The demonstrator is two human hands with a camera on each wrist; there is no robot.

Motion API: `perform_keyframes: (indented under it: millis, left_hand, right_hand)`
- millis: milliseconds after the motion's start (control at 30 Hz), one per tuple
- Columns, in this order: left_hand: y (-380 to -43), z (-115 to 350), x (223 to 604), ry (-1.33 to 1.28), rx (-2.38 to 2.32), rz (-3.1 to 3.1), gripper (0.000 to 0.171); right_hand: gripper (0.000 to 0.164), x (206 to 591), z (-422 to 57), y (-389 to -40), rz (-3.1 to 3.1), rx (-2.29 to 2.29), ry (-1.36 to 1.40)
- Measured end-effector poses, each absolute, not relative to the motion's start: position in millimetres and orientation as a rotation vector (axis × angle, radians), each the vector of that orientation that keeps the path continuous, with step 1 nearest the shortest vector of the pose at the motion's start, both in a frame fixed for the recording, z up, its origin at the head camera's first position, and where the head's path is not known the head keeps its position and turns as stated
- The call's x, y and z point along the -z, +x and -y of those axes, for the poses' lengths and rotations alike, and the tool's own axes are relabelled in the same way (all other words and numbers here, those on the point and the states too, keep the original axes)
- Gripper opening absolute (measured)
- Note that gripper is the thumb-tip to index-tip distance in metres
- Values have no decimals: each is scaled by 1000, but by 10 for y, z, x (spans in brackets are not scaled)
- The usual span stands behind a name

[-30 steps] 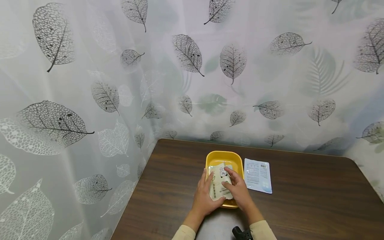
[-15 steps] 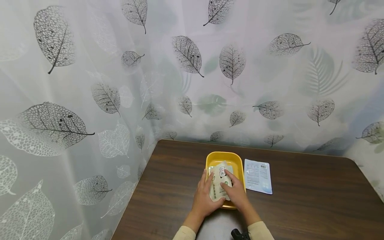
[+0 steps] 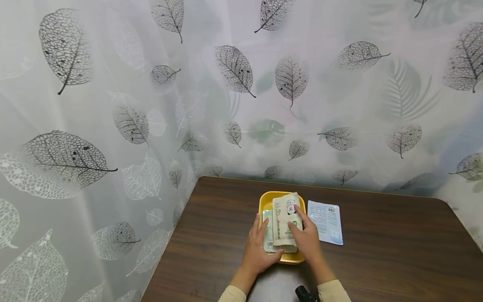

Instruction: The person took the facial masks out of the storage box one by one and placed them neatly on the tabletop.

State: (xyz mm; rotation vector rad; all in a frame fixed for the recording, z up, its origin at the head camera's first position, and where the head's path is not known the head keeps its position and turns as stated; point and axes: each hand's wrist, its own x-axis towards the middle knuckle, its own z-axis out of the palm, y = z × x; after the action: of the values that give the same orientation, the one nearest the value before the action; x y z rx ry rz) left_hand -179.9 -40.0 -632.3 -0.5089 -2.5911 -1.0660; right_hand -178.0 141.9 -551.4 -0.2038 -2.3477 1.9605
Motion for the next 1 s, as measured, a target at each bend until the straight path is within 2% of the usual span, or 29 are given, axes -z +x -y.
perform_keyframes:
  millis: [167, 567, 800, 1000]
  left_hand:
    - [-1796, 404, 6318, -516, 1066, 2577, 101]
    - [-1795, 394, 6315, -501, 1072, 2590, 102]
    - [-1789, 391, 6298, -491, 1090, 2604, 102]
    - [-1787, 389, 6315, -495, 1067, 2596, 101]
  right_hand:
    - [65, 5313, -1597, -1803, 2245, -2007, -188]
    - [75, 5070, -2184, -1887, 2113, -1722, -284]
    - [79, 5070, -2549, -1893, 2078, -1665, -398]
    - [80, 5246, -2793, -1857, 2153, -1634, -544]
